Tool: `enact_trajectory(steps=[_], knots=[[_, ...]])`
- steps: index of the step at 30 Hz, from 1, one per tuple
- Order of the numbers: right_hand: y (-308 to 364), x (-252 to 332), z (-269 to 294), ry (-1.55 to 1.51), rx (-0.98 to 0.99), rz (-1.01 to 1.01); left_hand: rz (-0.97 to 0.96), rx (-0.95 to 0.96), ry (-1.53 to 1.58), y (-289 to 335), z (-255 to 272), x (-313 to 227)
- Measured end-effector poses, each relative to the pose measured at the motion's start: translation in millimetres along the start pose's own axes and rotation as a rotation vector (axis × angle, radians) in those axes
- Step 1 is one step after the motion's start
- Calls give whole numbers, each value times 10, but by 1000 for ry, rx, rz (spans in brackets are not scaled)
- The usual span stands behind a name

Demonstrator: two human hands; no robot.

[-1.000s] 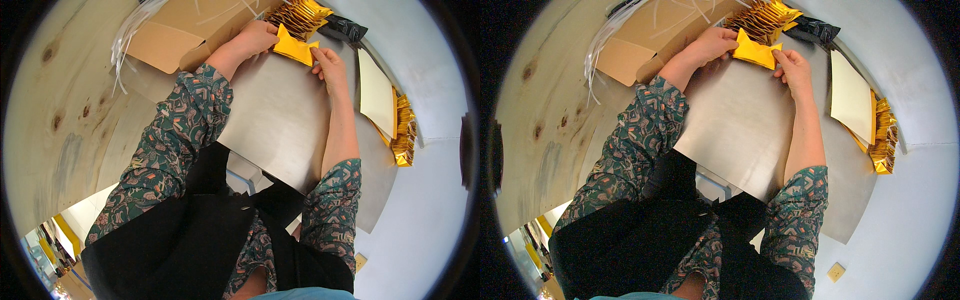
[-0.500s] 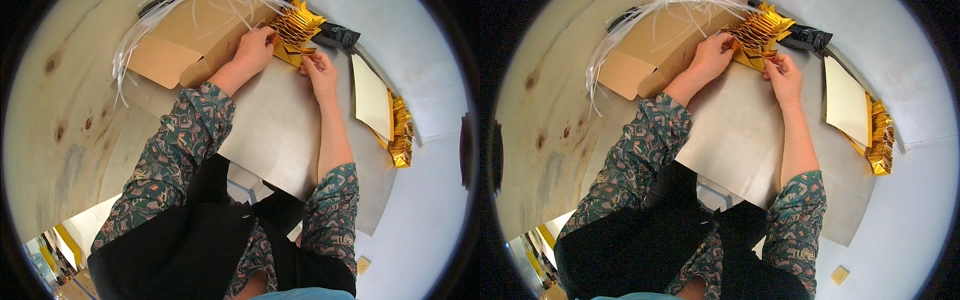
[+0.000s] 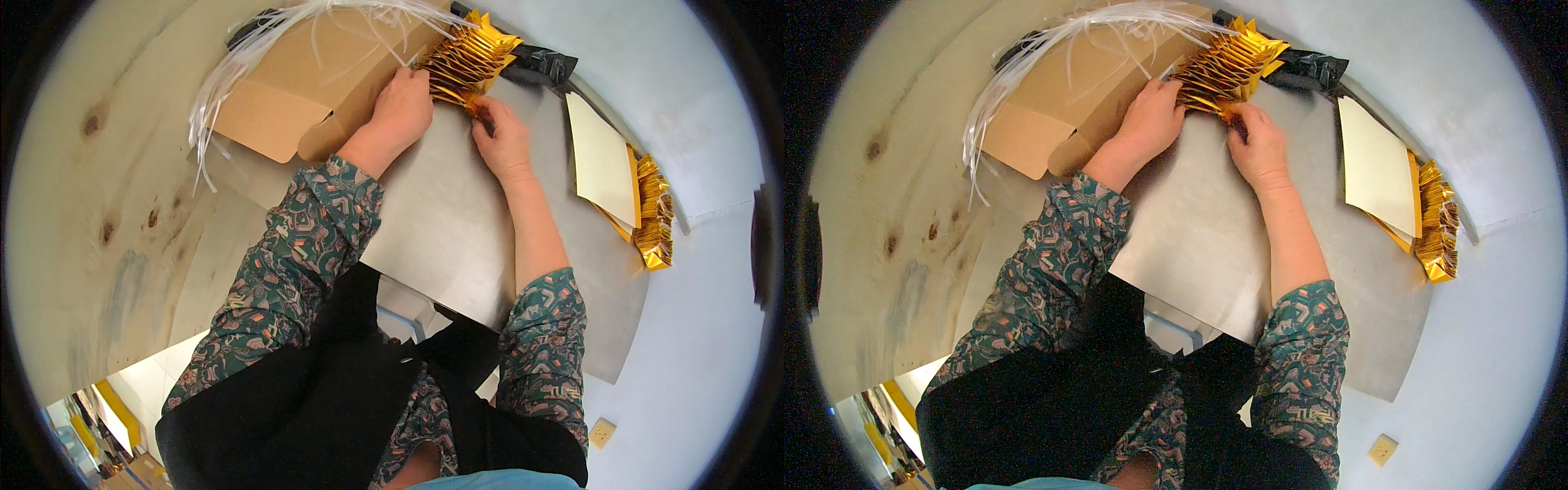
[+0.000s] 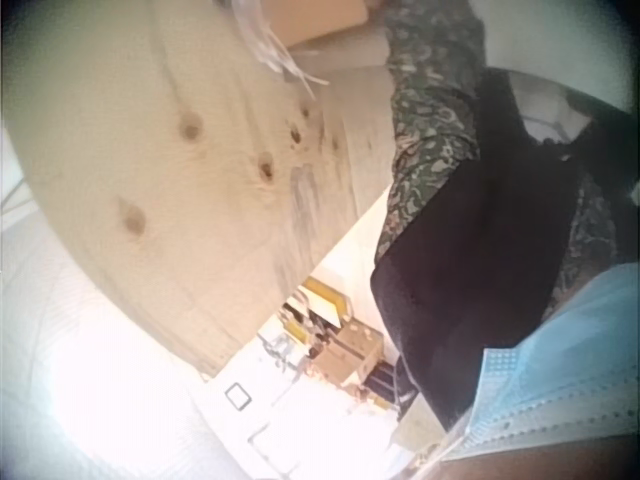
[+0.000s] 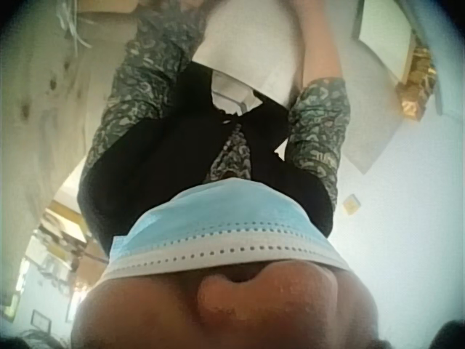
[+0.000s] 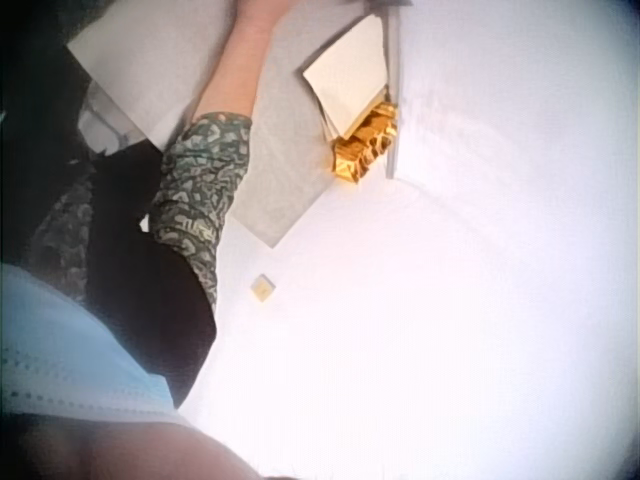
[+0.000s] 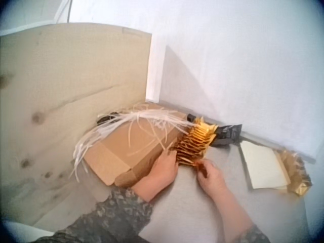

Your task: The person folds a rectangular sheet of gold-colored paper by hand into a small triangular pouch. They make multiple precise folds, tuck edges, and then place the finished pouch into a cardboard box alongside other completed pouches.

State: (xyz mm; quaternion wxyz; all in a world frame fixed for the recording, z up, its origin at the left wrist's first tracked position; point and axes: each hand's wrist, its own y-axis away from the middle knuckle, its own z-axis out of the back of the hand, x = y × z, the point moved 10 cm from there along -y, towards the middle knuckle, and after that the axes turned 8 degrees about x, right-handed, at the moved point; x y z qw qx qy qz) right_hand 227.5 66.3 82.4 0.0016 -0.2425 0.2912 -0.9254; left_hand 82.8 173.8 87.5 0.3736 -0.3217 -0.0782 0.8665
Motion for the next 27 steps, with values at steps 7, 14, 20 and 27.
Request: enact_trajectory(steps=[7, 14, 20, 27], knots=[[75, 211, -101, 99, 52, 7, 142, 144, -126, -54, -181, 200], [547, 328, 341, 114, -46, 9, 93, 81, -133, 5, -116, 144], [1044, -196, 1030, 469, -328, -207, 9, 27, -148, 118, 117, 108], [1339, -872, 866, 554, -293, -576, 22, 89, -215, 278, 218, 168]])
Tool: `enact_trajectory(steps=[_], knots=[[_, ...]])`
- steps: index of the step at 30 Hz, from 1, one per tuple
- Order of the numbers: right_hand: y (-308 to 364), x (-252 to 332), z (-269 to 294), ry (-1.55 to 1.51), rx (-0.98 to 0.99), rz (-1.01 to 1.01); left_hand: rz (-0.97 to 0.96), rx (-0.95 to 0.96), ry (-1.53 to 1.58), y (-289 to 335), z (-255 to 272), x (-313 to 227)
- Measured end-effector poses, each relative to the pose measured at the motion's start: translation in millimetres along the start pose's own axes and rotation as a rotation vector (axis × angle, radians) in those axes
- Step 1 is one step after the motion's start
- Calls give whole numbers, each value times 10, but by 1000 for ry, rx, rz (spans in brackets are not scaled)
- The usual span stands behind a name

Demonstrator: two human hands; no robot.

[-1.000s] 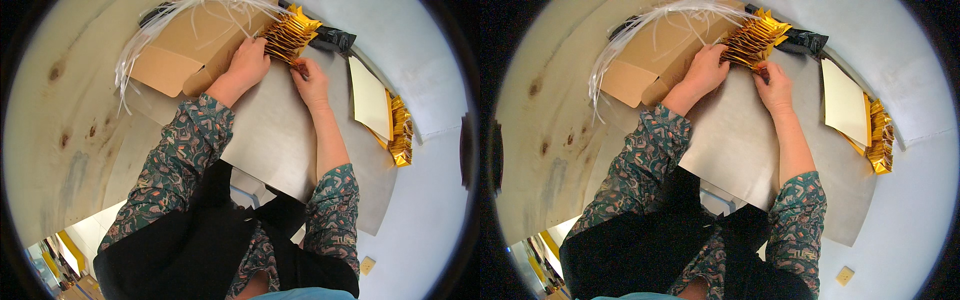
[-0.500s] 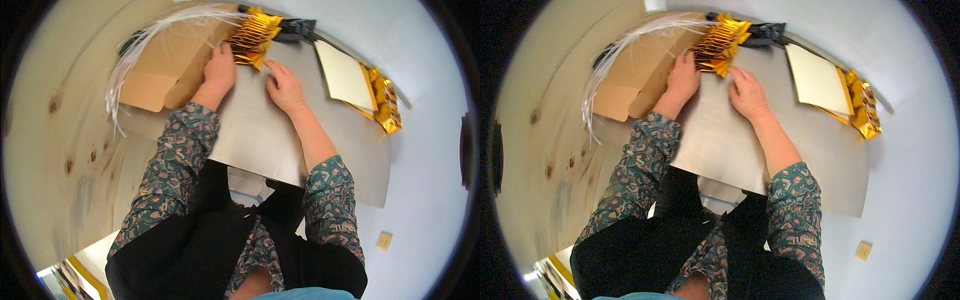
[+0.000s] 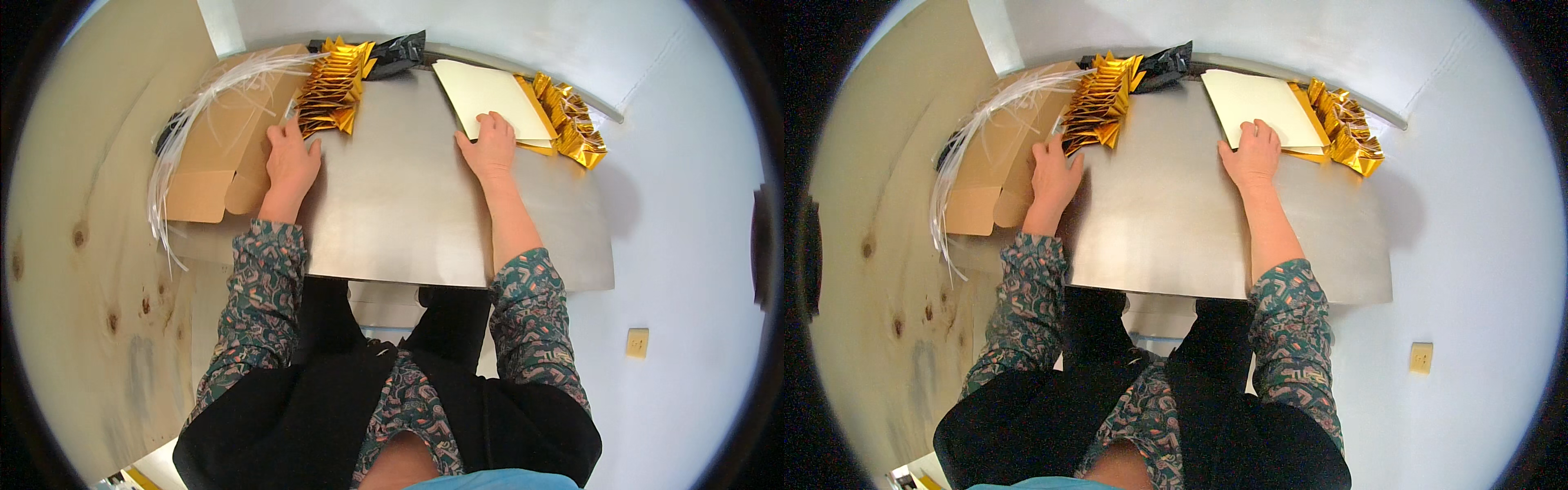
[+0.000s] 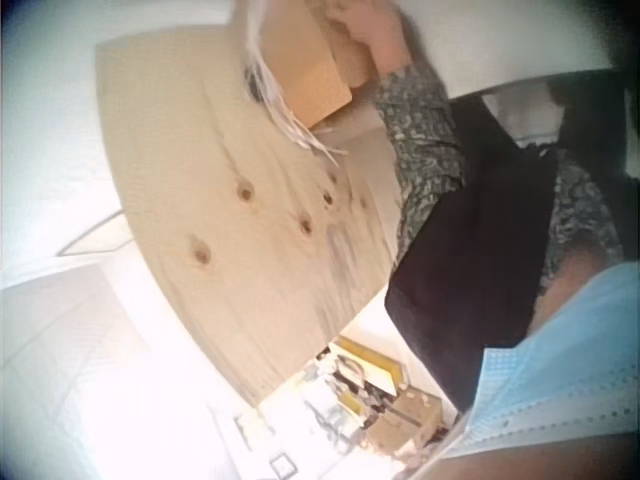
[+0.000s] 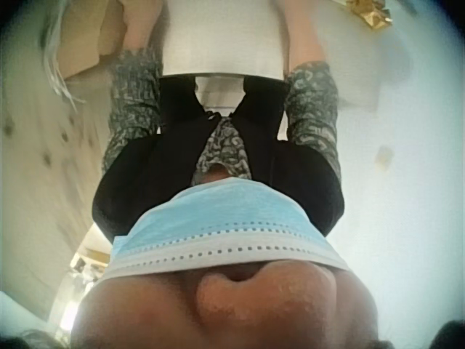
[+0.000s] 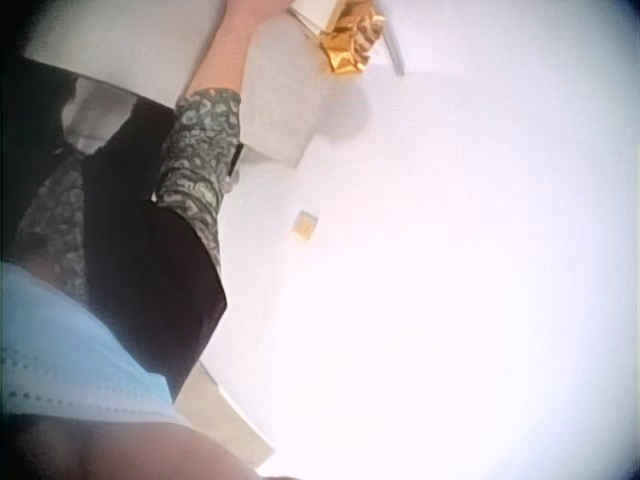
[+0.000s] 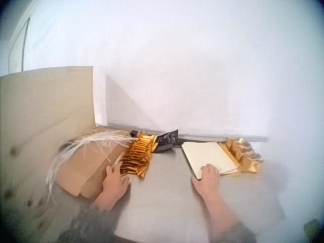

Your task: The person folds a rectangular sheet of gold-colored paper by hand into a small triangular pouch. They make multiple precise folds, tuck edges, and then place the finished pouch into a cardboard box alongside other completed pouches.

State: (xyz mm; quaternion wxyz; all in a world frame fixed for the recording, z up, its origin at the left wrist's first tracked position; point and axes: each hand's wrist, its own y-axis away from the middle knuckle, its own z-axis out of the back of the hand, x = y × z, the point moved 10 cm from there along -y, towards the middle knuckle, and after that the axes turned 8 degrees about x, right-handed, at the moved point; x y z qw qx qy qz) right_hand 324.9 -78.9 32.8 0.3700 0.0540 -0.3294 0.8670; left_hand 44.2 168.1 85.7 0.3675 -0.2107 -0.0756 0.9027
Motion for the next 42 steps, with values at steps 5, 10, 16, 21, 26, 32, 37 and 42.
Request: enact_trajectory(steps=[5, 10, 16, 21, 26, 32, 37, 42], knots=[[-20, -243, -128, -58, 153, -134, -32, -40, 47, 121, -73, 35], [17, -245, -110, -119, 163, -89, -54, -50, 128, 145, -108, 77], [70, -425, -257, -308, 247, -175, -124, -79, 237, 182, -33, 49], [44, -490, -192, -311, 114, -111, -174, -104, 349, 214, -26, -6], [64, -711, -208, -278, 78, -231, -244, -178, 435, 261, 17, -18], [163, -629, 6, -346, 45, -186, -323, -293, 486, 365, 155, -131], [643, -175, 328, -594, 298, 33, -441, -239, 513, 566, 359, -572], [1424, 122, 675, -634, 610, 133, -621, 38, 531, 722, 522, -1267]])
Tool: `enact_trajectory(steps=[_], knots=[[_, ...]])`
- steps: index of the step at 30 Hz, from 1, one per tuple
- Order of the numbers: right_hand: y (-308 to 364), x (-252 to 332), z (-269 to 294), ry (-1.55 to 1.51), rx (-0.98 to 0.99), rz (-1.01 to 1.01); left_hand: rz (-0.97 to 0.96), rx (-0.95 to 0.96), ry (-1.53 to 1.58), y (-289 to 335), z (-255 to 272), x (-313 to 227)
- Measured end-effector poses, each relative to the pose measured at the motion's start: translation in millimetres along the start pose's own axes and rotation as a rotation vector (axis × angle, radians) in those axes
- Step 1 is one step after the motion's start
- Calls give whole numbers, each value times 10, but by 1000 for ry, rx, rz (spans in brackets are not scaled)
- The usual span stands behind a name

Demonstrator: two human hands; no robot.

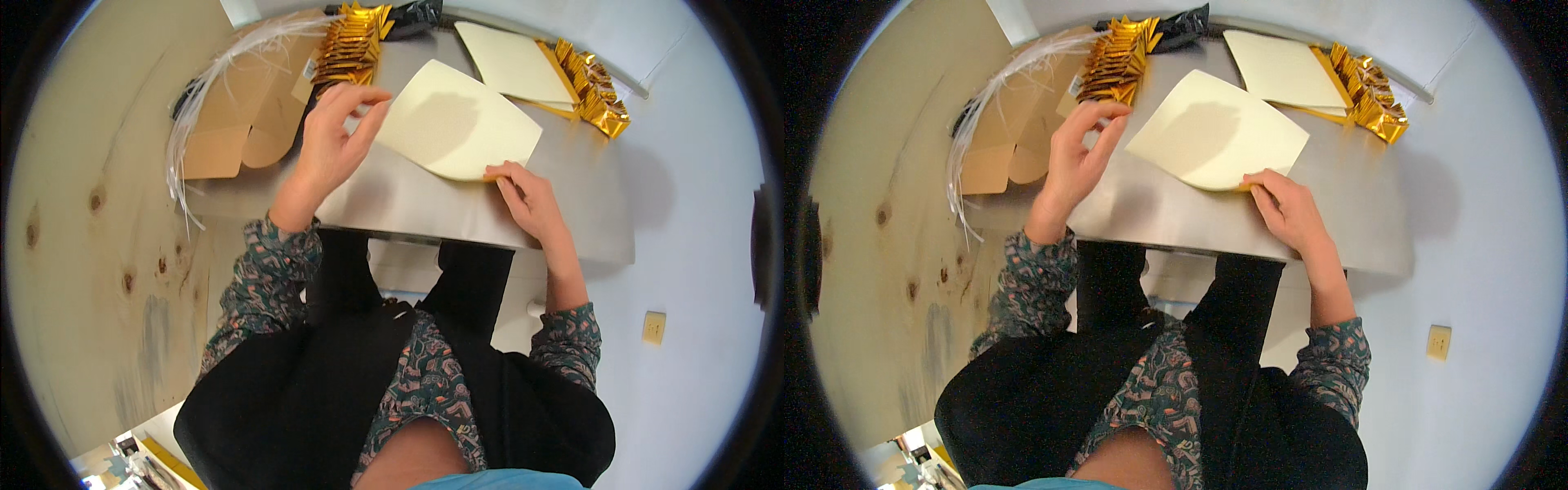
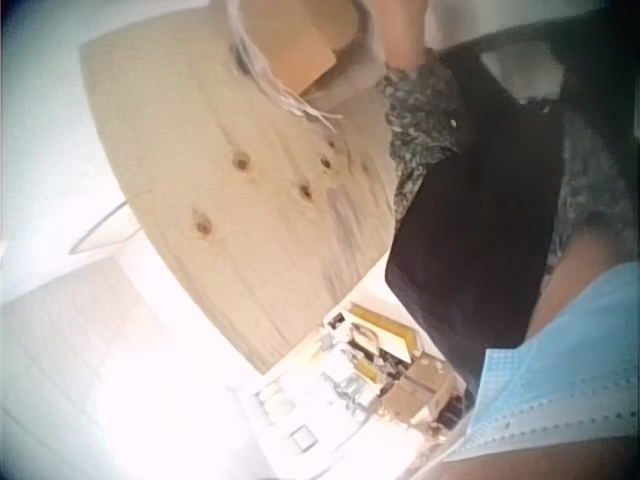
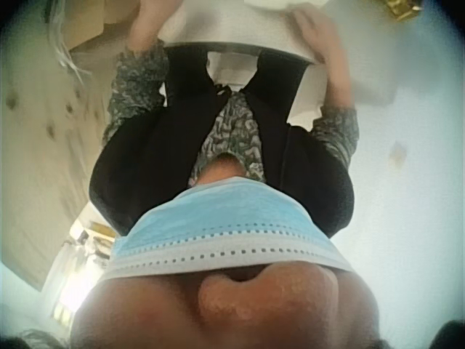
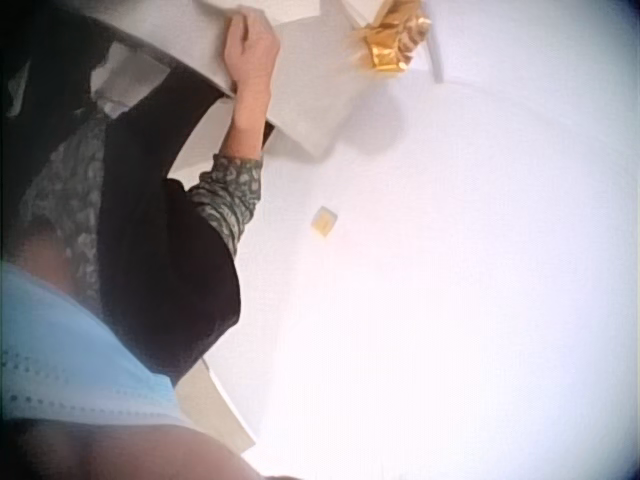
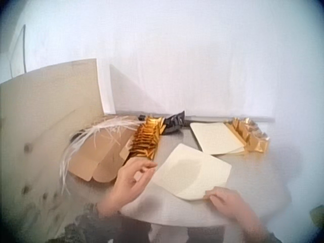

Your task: The person folds a rectangular sheet of gold-colored paper by hand into a small triangular pouch. They make multiple precise folds, tuck edges, and then place the finished pouch into a cardboard box alongside other completed pouches.

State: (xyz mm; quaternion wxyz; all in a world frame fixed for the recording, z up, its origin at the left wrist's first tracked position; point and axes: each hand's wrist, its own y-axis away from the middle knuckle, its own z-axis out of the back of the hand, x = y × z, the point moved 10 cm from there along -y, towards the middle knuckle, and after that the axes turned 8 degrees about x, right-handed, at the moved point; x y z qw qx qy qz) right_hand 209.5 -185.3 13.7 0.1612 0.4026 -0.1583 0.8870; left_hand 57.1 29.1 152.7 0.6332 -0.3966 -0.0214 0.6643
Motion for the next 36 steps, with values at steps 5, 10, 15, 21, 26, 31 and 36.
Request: enact_trajectory(steps=[5, 10, 15, 21, 26, 31, 36], knots=[[515, 358, -8, -82, 5, 172, 94, 633, 240, -283, -705, -218], [697, 417, 5, -173, 34, 111, 41, 916, -22, -444, -1609, -159], [805, 198, 25, -257, -63, -80, -59, 844, -210, -576, -2301, 36], [837, -101, 102, -440, -299, -154, -112, 928, -259, -525, -2519, 116], [820, -195, 120, -486, -335, -236, 24, 1025, -155, -514, -2512, 129], [810, -260, 183, -456, -396, -225, 49, 1034, 27, -463, -2457, 39], [805, -382, 560, -304, -558, -79, 137, 1031, 314, -425, -2509, -173]])
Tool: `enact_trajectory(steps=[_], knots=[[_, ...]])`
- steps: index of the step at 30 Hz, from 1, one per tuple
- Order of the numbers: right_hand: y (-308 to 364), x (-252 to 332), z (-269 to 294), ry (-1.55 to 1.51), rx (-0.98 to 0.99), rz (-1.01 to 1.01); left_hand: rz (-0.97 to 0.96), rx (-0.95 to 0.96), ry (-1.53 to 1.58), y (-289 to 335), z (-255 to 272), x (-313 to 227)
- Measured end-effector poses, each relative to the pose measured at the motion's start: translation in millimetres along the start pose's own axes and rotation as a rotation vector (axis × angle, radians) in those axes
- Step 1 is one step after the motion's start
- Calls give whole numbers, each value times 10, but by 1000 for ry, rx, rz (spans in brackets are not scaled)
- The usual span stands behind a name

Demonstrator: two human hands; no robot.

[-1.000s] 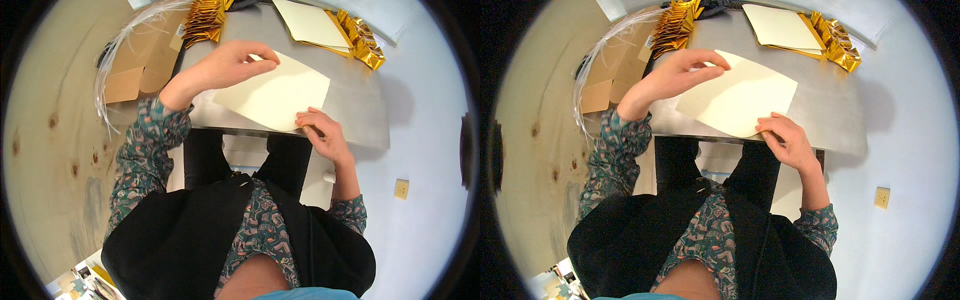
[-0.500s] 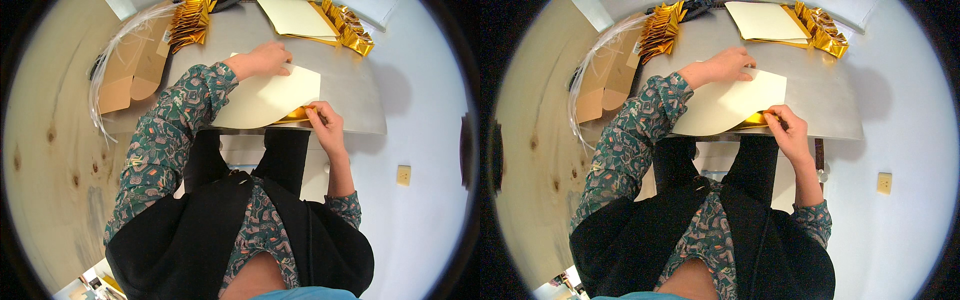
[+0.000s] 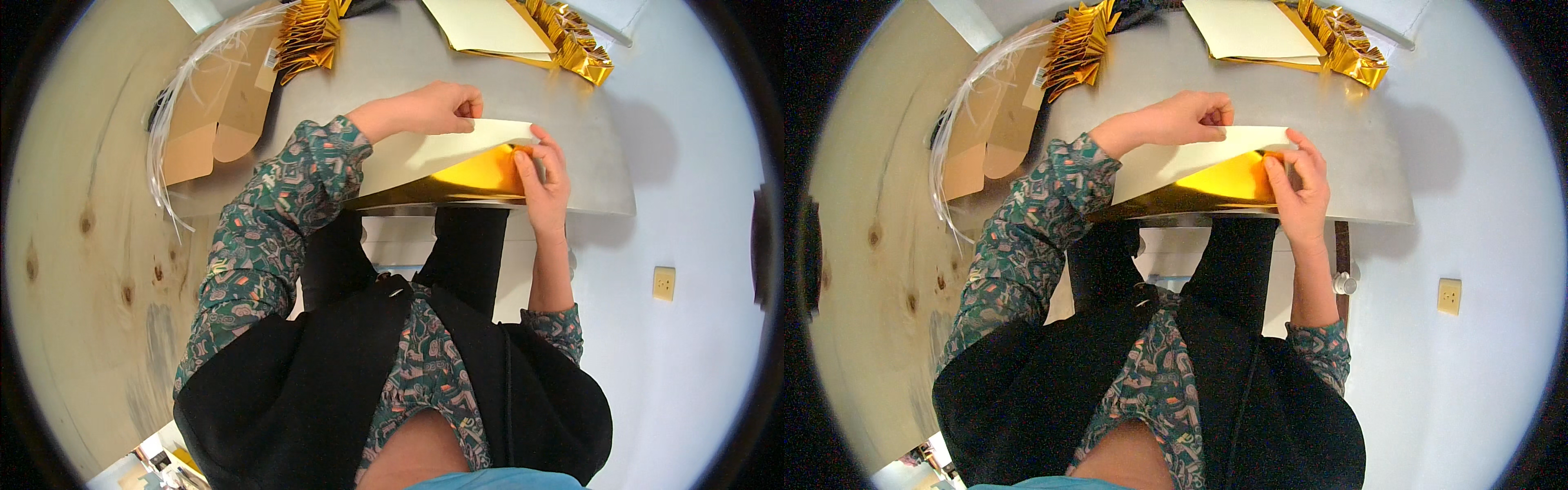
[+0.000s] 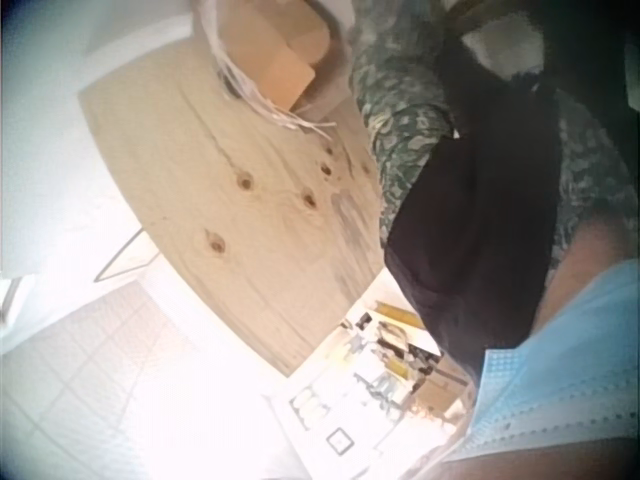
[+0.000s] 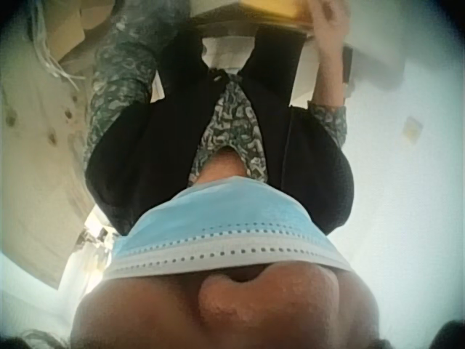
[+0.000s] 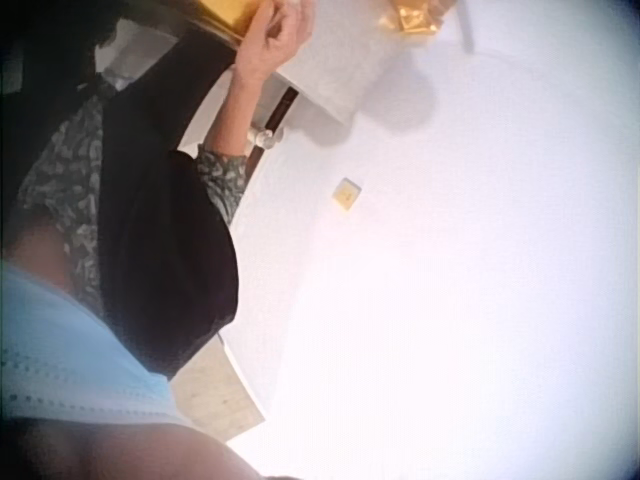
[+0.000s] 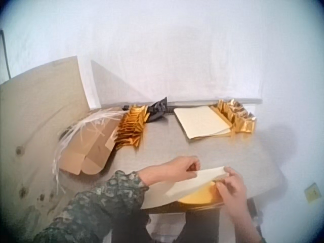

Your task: The person folds a rectangular sheet of gold-colored paper by hand into a small triangular pouch. They make multiple precise folds, tuck edges, and then place the finished pouch into a cardboard box alongside other completed pouches.

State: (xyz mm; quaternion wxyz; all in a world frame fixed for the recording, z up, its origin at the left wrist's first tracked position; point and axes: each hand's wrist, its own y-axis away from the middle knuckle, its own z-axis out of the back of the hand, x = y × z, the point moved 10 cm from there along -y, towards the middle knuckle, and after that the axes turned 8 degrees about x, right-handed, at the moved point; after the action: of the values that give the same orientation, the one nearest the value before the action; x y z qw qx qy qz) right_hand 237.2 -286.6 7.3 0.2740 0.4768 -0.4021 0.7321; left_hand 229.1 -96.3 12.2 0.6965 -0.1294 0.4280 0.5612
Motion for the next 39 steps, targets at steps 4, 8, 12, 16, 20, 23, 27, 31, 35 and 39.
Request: enact_trajectory(steps=[4, 8, 12, 16, 20, 23, 27, 31, 35, 39], knots=[[-161, -50, 189, -247, -34, -4, -94, 49, 234, 68, 4, -233], [-201, -106, 220, -348, 39, -152, -137, 124, 282, 138, -17, -457], [-292, -55, 289, -354, 12, -124, -79, 37, 244, 138, 40, -589], [-372, 2, 341, -378, 2, -114, -22, -30, 189, 158, 14, -682], [-322, 163, 266, -314, 47, -129, 4, -114, 86, 273, -11, -715], [-349, 232, 279, -352, 50, -150, 2, -141, 147, 278, 14, -705], [-341, 283, 301, -344, 45, -154, -35, -172, 161, 366, 18, -742], [-347, 325, 315, -351, 45, -145, -60, -185, 185, 389, 14, -765], [-338, 380, 283, -316, 52, -126, -78, -195, 186, 443, 18, -766], [-341, 397, 289, -304, 51, -125, -81, -193, 166, 465, 24, -782]])
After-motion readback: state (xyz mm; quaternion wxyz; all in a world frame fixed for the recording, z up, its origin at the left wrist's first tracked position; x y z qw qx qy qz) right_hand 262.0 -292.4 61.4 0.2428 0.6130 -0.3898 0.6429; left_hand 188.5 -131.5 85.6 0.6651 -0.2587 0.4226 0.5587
